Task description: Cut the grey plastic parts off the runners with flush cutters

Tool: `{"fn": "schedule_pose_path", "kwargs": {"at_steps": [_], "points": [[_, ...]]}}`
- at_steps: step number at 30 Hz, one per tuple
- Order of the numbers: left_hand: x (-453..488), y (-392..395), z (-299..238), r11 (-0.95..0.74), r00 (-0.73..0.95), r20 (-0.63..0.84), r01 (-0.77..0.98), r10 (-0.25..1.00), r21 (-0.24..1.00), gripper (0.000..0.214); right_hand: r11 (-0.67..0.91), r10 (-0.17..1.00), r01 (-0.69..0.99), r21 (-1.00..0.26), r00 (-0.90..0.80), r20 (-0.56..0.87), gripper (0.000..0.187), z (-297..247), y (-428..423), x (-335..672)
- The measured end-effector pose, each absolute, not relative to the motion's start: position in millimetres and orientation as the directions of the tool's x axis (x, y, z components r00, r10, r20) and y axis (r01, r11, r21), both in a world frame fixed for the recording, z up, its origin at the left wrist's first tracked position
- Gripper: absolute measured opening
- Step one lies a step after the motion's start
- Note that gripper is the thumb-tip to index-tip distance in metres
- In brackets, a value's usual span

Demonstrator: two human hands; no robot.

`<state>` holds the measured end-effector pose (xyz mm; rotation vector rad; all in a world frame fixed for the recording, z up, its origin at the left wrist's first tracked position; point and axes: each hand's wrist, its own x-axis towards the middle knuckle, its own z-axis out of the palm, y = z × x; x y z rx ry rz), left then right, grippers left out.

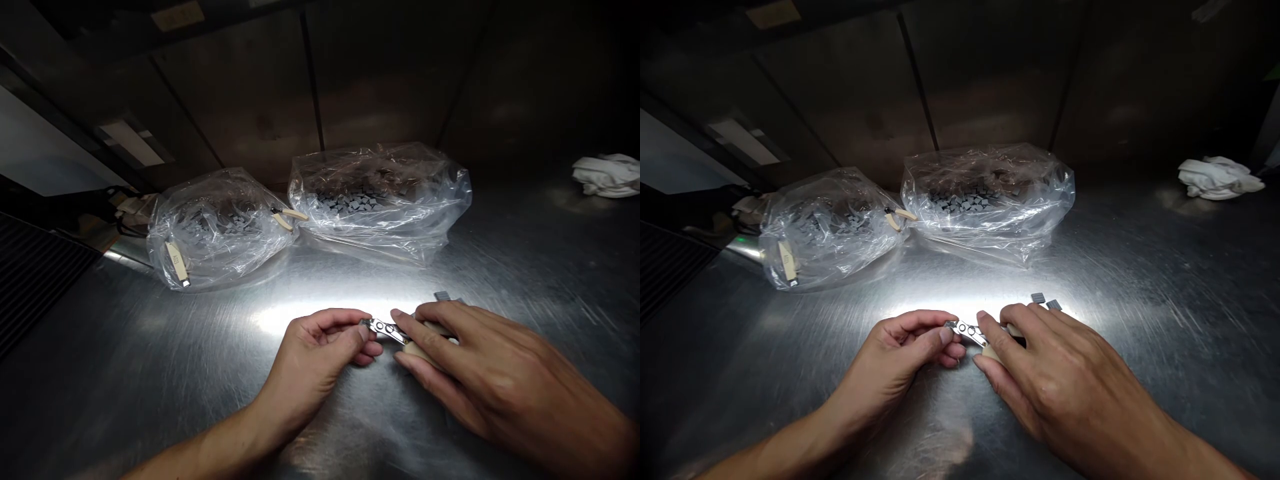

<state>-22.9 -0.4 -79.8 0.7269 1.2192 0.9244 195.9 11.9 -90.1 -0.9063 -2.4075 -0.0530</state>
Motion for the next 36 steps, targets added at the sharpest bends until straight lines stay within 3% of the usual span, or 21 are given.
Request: {"fn": "schedule_pose_path", "kwargs": {"at_steps": [21, 36], "points": [[-20.8, 0.5, -77.5, 0.451, 0.056, -0.449, -0.192, 0.892, 0.872, 0.017, 0.773, 0.573, 0.628, -0.093, -0.626, 0.529, 0.029, -90.2, 10.2, 194.8], [-21.6, 0.0, -78.7, 0.461, 0.062, -0.458, -0.194, 0.887, 0.866, 0.018, 0.795, 0.563, 0.593, -0.128, -0.644, 0.517, 0.029, -87.8, 14.4, 198.3]]}}
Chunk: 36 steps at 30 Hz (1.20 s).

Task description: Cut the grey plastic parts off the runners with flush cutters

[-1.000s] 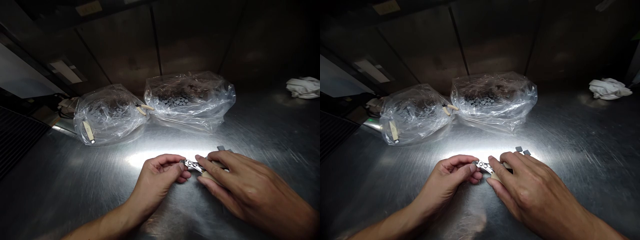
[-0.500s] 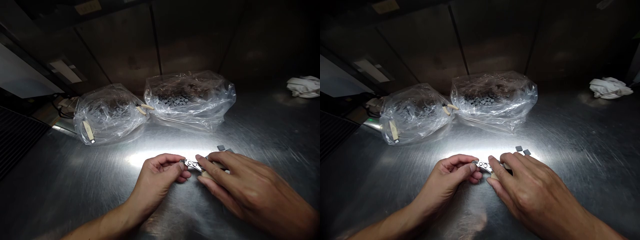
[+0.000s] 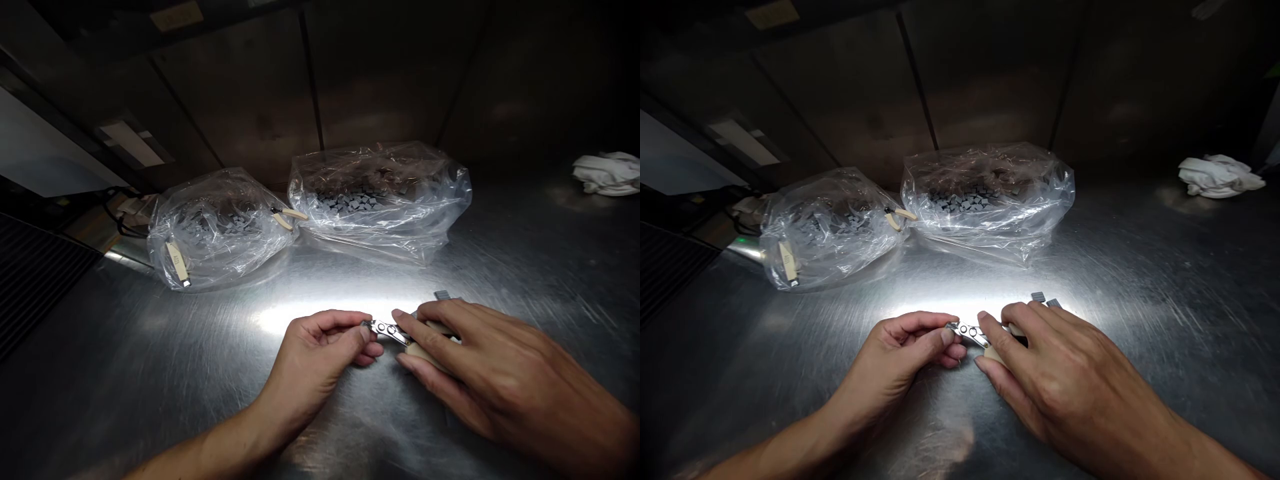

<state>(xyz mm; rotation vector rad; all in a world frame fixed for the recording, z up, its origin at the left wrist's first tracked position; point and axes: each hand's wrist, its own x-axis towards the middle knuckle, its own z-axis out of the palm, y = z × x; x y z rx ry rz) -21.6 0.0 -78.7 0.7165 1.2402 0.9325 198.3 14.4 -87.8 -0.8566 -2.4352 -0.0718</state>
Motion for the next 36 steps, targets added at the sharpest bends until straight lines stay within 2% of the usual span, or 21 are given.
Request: {"fn": "schedule_pose_path", "kwargs": {"at_steps": [15, 27, 33, 36], "points": [[-21.9, 0.0, -78.8, 0.474, 0.066, -0.47, -0.204, 0.88, 0.857, 0.02, 0.793, 0.551, 0.602, -0.089, -0.647, 0.527, 0.029, -88.9, 12.6, 198.8], [-21.2, 0.5, -78.6, 0.472, 0.073, -0.467, -0.193, 0.881, 0.86, 0.021, 0.795, 0.559, 0.596, -0.113, -0.648, 0.518, 0.029, -88.9, 11.7, 197.8], [-24.9, 0.1, -81.6, 0.432, 0.116, -0.417, -0.289, 0.901, 0.854, 0.037, 0.782, 0.575, 0.605, -0.152, -0.605, 0.551, 0.031, -85.2, 17.6, 205.5], [-28.2, 2.6, -83.6, 0.444, 0.158, -0.414, -0.343, 0.896, 0.828, 0.029, 0.763, 0.589, 0.627, -0.158, -0.575, 0.568, 0.032, -86.3, 20.4, 209.0]]}}
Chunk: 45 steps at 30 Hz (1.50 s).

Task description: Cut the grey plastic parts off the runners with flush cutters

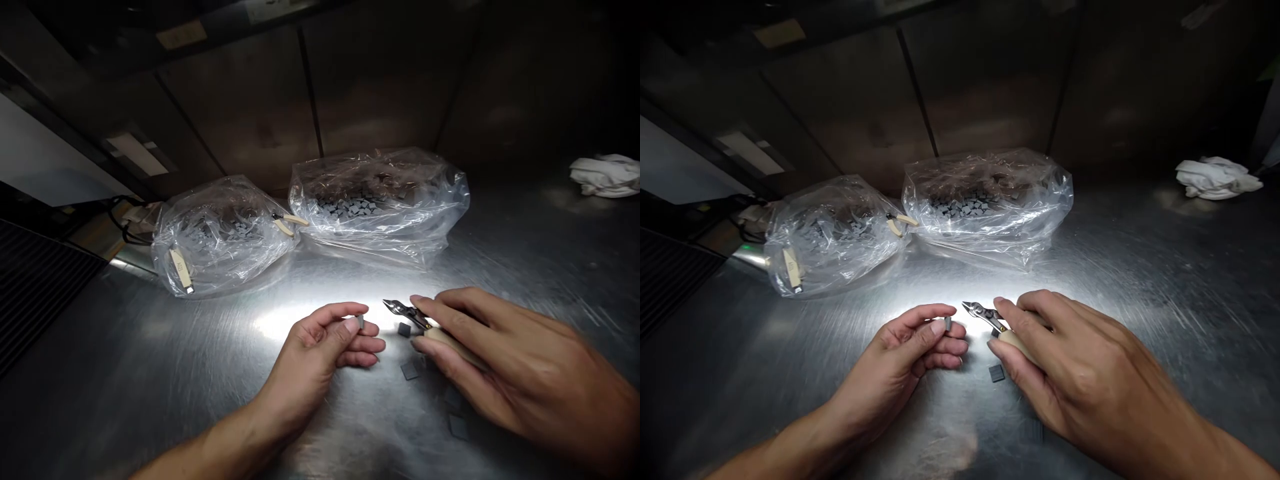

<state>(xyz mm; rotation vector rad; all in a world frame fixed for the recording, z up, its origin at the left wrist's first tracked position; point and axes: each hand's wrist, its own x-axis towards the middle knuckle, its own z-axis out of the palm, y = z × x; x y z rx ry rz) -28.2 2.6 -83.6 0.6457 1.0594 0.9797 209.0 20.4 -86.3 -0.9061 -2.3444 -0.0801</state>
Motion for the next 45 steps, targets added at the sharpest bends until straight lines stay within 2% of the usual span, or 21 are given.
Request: {"fn": "schedule_pose_path", "kwargs": {"at_steps": [2, 12, 19, 27, 36, 41, 45], "points": [[-29.3, 4.9, -83.6, 0.46, 0.169, -0.429, -0.38, 0.887, 0.802, 0.024, 0.753, 0.592, 0.644, -0.137, -0.57, 0.57, 0.032, -88.3, 20.9, 210.0], [-25.6, 6.9, -78.7, 0.513, 0.203, -0.478, -0.474, 0.855, 0.716, 0.025, 0.752, 0.592, 0.643, -0.144, -0.563, 0.576, 0.028, -90.5, 19.5, 208.6], [-25.5, 5.4, -81.6, 0.522, 0.218, -0.477, -0.44, 0.851, 0.731, 0.025, 0.75, 0.609, 0.634, -0.186, -0.554, 0.568, 0.023, -95.8, 17.6, 205.0], [-21.6, 6.8, -80.2, 0.548, 0.223, -0.502, -0.406, 0.836, 0.732, 0.031, 0.738, 0.624, 0.64, -0.213, -0.528, 0.575, 0.026, -96.8, 15.5, 202.5], [-23.4, 5.0, -81.6, 0.527, 0.23, -0.474, -0.384, 0.85, 0.758, 0.027, 0.75, 0.592, 0.644, -0.151, -0.552, 0.587, 0.026, -96.2, 17.0, 201.6], [-22.8, 4.9, -81.8, 0.521, 0.224, -0.47, -0.386, 0.854, 0.761, 0.027, 0.762, 0.536, 0.646, -0.04, -0.594, 0.6, 0.027, -98.0, 17.3, 203.4], [-22.5, 4.6, -81.2, 0.519, 0.219, -0.471, -0.383, 0.855, 0.764, 0.026, 0.771, 0.518, 0.636, -0.021, -0.608, 0.601, 0.029, -100.9, 14.6, 205.5]]}}
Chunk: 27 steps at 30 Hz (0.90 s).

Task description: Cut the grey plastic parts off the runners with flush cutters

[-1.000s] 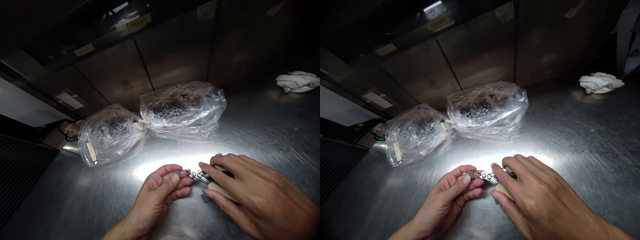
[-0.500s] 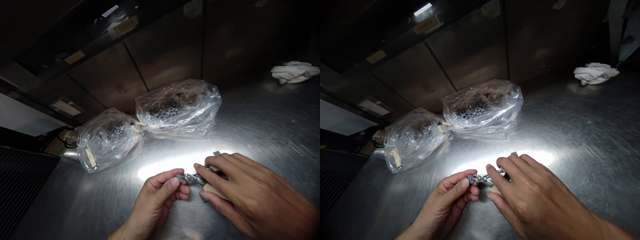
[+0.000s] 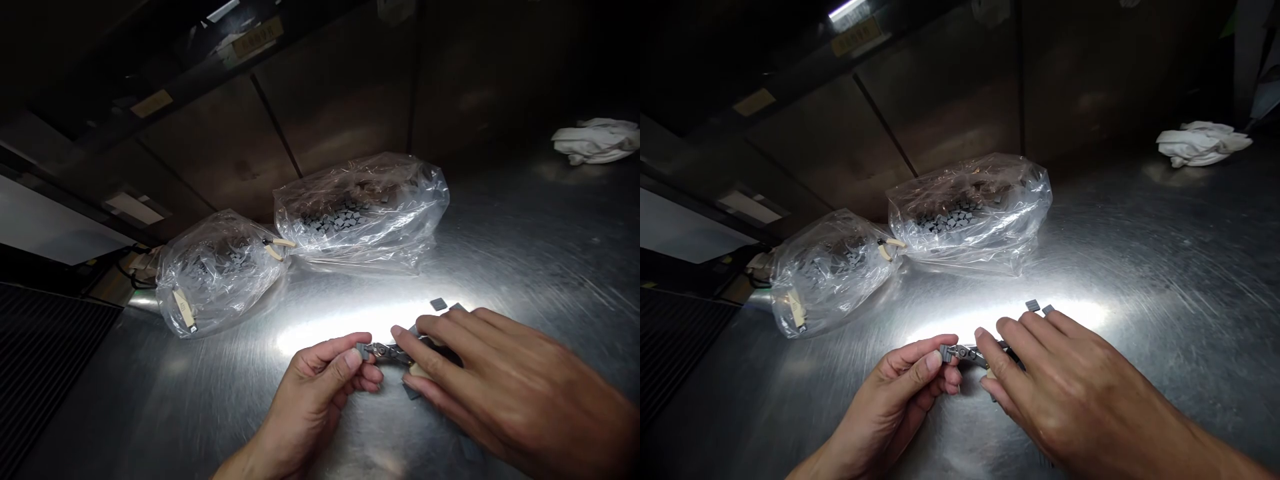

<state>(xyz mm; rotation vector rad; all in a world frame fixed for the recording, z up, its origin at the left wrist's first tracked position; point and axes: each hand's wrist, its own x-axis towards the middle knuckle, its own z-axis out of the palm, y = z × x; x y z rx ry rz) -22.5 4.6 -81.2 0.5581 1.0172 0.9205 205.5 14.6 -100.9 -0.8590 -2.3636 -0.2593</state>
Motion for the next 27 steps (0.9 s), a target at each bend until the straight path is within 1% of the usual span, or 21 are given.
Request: {"fn": "schedule_pose_path", "kwargs": {"at_steps": [5, 11, 19, 27], "points": [[-24.2, 3.3, -81.8, 0.524, 0.219, -0.476, -0.375, 0.852, 0.765, 0.025, 0.778, 0.536, 0.624, -0.07, -0.603, 0.591, 0.03, -105.6, 12.0, 207.1], [-25.9, 3.5, -84.6, 0.515, 0.225, -0.463, -0.359, 0.857, 0.779, 0.024, 0.763, 0.588, 0.629, -0.148, -0.582, 0.562, 0.029, -106.7, 12.4, 205.3], [-27.1, 2.6, -86.9, 0.502, 0.22, -0.452, -0.322, 0.864, 0.802, 0.023, 0.77, 0.573, 0.624, -0.131, -0.588, 0.571, 0.028, -105.0, 14.1, 205.8], [-25.2, 4.5, -83.9, 0.523, 0.223, -0.473, -0.325, 0.852, 0.788, 0.024, 0.781, 0.573, 0.603, -0.164, -0.586, 0.572, 0.026, -102.4, 14.4, 206.1]]}}
